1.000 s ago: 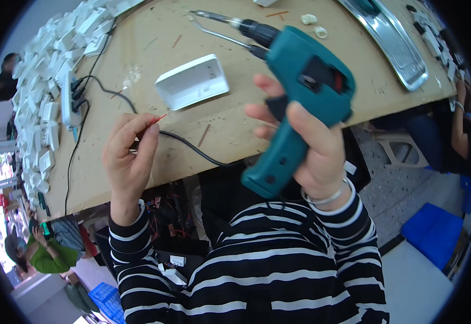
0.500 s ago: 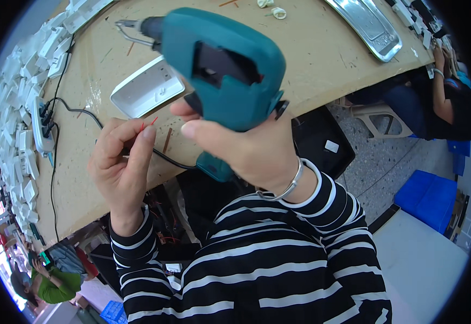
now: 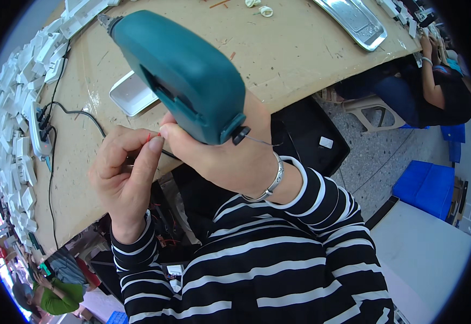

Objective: Soldering and assembling small plastic enclosures at a workstation.

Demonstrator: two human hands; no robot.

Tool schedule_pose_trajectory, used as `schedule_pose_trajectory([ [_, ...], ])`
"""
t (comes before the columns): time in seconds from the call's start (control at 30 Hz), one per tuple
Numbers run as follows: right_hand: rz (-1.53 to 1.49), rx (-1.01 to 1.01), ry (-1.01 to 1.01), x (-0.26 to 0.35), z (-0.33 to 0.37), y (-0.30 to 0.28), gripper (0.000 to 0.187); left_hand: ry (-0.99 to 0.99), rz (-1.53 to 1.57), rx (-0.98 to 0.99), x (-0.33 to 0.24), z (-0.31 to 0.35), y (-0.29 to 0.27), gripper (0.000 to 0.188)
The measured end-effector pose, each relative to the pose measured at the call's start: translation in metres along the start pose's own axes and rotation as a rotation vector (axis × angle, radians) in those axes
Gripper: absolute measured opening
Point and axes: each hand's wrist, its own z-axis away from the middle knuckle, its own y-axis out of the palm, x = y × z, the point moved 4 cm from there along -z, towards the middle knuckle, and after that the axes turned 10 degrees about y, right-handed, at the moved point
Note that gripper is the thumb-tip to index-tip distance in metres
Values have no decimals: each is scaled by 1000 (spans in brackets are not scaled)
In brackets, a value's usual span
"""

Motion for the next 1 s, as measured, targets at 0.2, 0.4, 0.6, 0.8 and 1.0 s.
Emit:
schedule_pose_trajectory([
  [0.2, -416, -12, 298, -1, -4, 5, 41, 5, 35, 4, 3, 2, 0, 10],
  [0.4, -141, -44, -2, 2, -2, -6, 47, 45, -100, 2, 0, 0, 4, 11],
  [0.6, 323, -54, -25, 5, 6, -9, 40, 123, -210, 41, 0, -3, 8, 14],
  [0.8, 248, -6, 24, -2, 5, -7, 47, 174, -167, 33, -1, -5, 9, 15],
  [1.0, 187, 34, 51, -7, 4, -5, 56, 177, -172, 61, 0, -7, 10, 16],
])
